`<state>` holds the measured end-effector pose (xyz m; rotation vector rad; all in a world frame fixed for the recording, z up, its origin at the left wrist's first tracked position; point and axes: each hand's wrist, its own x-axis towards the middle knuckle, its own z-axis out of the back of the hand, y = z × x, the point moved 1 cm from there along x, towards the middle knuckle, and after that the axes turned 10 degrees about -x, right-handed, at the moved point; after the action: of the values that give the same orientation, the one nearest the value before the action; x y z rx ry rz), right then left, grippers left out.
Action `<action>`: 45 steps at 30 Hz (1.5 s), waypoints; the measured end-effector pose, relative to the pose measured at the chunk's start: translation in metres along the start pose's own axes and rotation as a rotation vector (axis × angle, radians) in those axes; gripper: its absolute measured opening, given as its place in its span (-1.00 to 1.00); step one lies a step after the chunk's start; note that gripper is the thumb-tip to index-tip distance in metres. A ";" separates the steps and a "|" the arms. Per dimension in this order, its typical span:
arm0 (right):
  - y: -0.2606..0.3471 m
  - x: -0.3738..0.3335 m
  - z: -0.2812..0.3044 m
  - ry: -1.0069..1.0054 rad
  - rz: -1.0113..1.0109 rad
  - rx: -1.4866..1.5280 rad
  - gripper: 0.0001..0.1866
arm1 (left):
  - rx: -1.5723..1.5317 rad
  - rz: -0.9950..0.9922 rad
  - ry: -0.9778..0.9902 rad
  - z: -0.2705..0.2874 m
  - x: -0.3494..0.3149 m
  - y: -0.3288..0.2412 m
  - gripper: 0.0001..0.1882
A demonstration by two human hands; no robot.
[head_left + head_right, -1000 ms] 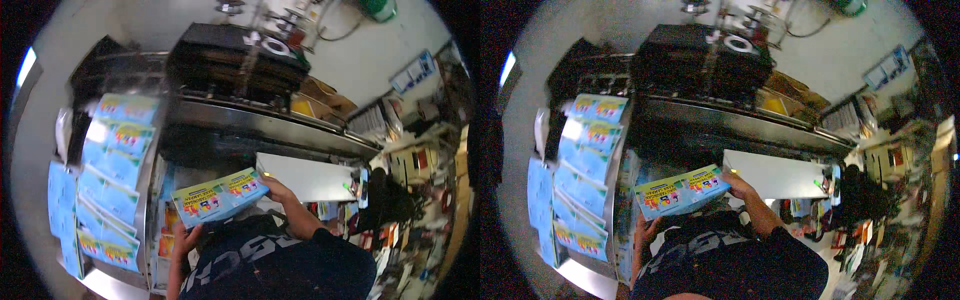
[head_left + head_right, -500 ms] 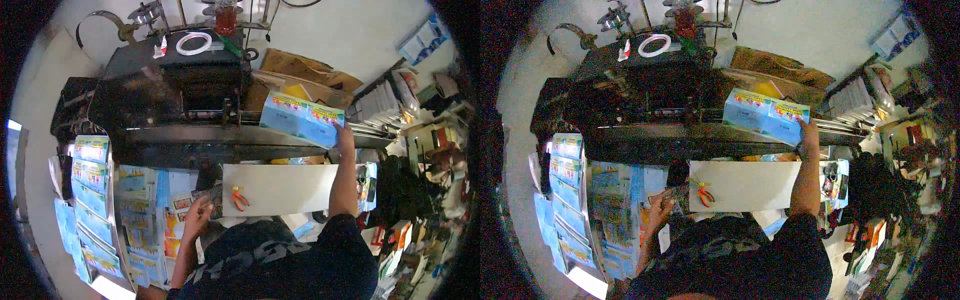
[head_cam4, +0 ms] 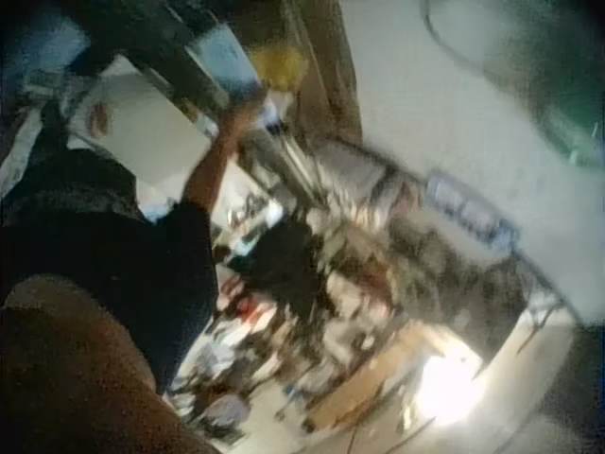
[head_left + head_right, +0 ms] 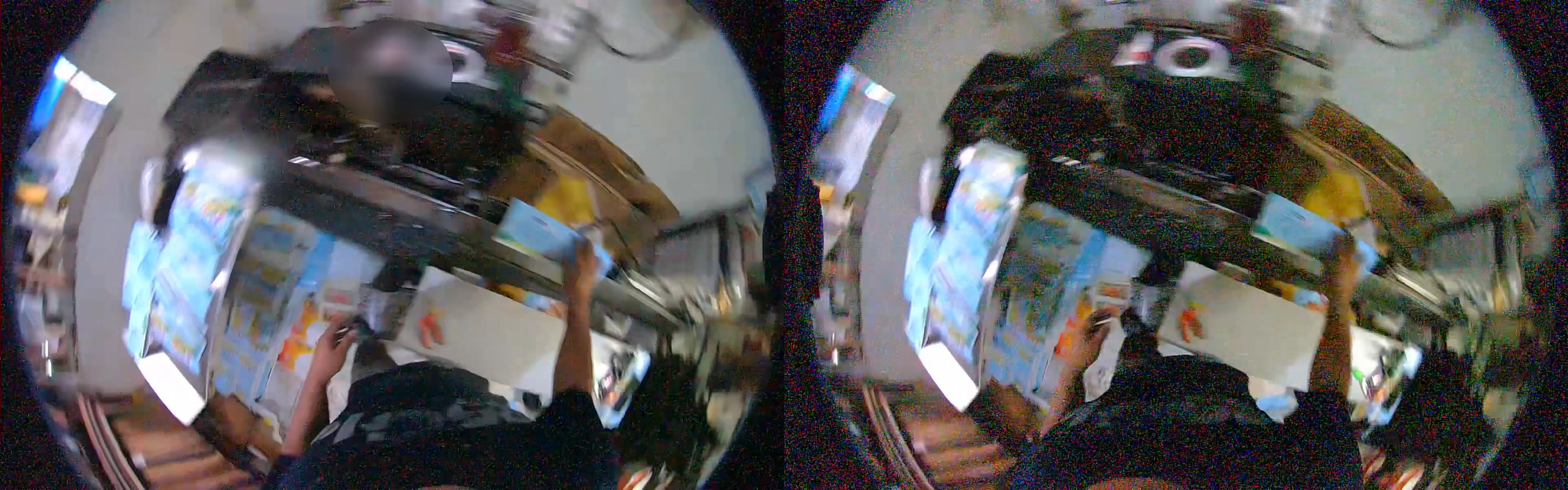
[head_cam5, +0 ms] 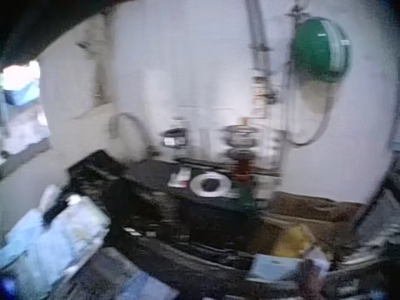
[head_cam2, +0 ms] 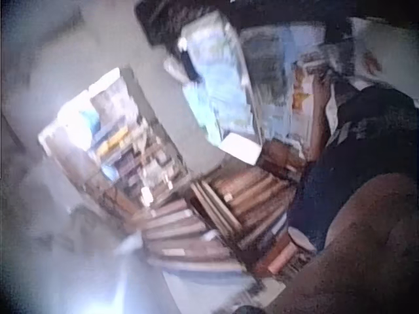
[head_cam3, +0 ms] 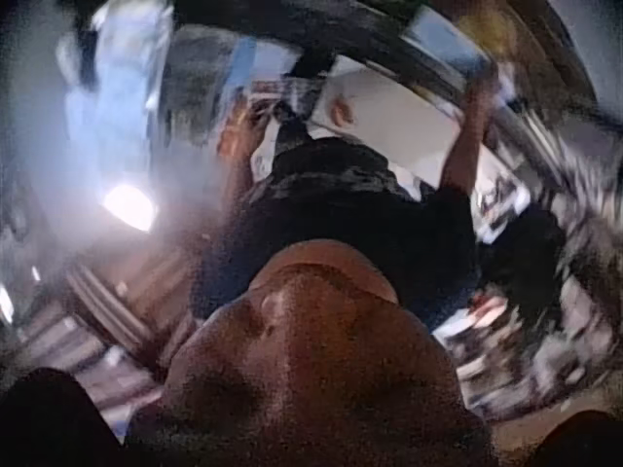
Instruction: The person organizes and stacks printed booklets on a metal machine bed and a worktable, aligning the edges by hand and placing them into neat piles.
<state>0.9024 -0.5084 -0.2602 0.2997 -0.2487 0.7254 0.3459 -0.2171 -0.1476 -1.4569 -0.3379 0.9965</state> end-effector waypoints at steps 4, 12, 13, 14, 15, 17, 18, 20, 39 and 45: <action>0.073 -0.006 0.058 -0.161 0.196 -0.214 -0.22 | 0.036 0.044 -0.071 0.038 -0.001 -0.004 -0.61; 0.173 0.023 0.032 -0.220 -0.243 -0.146 -0.33 | 0.138 -0.184 -0.150 0.153 0.006 0.030 -0.61; 0.254 0.025 0.034 -0.158 -0.197 0.062 -0.34 | 0.245 -0.283 -0.165 0.171 0.003 0.024 -0.63; 0.376 0.025 0.067 0.021 -0.085 0.269 -0.35 | 0.351 -0.374 -0.175 0.189 -0.003 0.014 -0.64; 0.477 0.022 0.090 0.200 0.043 0.397 -0.36 | 0.396 -0.475 -0.237 0.205 -0.005 -0.009 -0.66; 0.633 0.020 0.096 0.255 0.575 0.428 -0.36 | 0.446 -0.546 -0.286 0.245 -0.012 -0.042 -0.64; 0.695 0.022 0.092 0.290 0.722 0.531 -0.36 | 0.498 -0.616 -0.331 0.265 -0.013 -0.048 -0.62; 0.780 0.030 0.061 0.289 0.855 0.532 -0.33 | 0.527 -0.668 -0.385 0.306 -0.014 -0.054 -0.57; 0.888 0.079 0.020 0.676 0.769 0.272 -0.32 | 0.699 -0.184 -0.739 0.390 -0.054 0.009 -0.50; 0.880 0.097 0.016 0.659 0.842 0.377 -0.45 | 0.648 -0.454 -0.666 0.380 -0.001 -0.038 -0.52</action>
<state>0.3713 0.1689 -0.0543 0.2923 0.4298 1.6620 0.0801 0.0411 -0.0550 -0.4064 -0.7106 1.0559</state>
